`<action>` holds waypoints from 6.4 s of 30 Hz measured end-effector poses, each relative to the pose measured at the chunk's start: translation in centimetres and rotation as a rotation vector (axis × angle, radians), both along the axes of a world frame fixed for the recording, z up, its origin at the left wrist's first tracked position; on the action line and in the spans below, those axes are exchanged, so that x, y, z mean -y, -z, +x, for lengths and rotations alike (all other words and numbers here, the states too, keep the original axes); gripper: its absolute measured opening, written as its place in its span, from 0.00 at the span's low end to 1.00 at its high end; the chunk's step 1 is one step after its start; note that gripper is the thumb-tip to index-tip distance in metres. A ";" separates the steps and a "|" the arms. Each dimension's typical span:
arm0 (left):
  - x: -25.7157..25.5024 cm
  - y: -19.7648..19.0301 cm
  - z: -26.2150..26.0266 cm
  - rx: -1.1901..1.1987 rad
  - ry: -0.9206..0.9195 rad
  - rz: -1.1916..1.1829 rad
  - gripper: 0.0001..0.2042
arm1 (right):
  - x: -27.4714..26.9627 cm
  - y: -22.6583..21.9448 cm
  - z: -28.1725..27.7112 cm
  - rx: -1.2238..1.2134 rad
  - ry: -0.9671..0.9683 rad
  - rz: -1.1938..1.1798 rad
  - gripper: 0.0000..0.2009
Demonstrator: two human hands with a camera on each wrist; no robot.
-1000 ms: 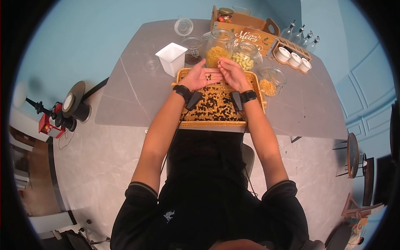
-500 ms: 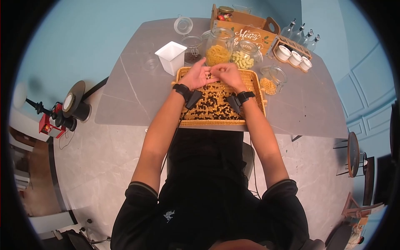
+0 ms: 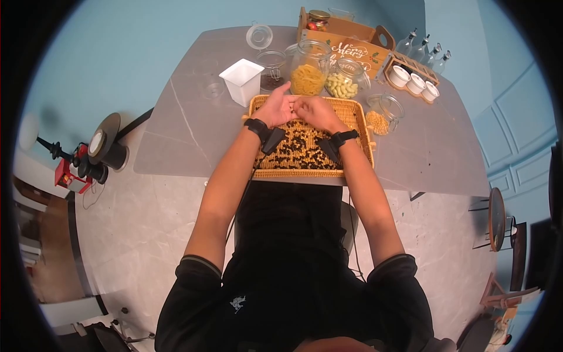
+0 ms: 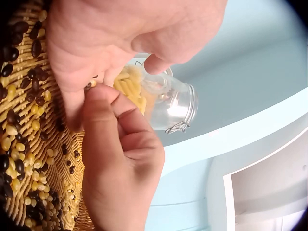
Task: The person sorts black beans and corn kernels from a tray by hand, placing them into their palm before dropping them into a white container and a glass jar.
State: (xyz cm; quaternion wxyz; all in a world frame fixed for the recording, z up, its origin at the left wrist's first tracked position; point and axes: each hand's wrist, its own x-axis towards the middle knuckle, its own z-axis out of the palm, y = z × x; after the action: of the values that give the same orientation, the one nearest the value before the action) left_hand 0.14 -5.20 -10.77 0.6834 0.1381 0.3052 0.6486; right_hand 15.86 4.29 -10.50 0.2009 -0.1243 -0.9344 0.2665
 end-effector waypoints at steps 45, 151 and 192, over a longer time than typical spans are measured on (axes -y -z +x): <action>0.3 -0.7 0.1 -0.028 0.027 0.069 0.41 | -2.3 -2.6 1.2 -0.382 -0.482 -1.848 0.09; -0.1 0.8 -0.1 -0.076 -0.082 -0.010 0.32 | -1.1 -6.8 -2.6 -0.298 -0.303 -1.842 0.14; 0.2 0.0 0.1 -0.047 -0.037 0.029 0.32 | -1.6 -1.8 1.2 -0.163 0.046 -0.291 0.11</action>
State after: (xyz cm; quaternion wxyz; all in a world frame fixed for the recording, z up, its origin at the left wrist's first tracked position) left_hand 0.20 -5.42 -10.73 0.6619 0.1573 0.3143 0.6621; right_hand 17.09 5.87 -8.69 0.2621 -0.1513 -0.8634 0.4036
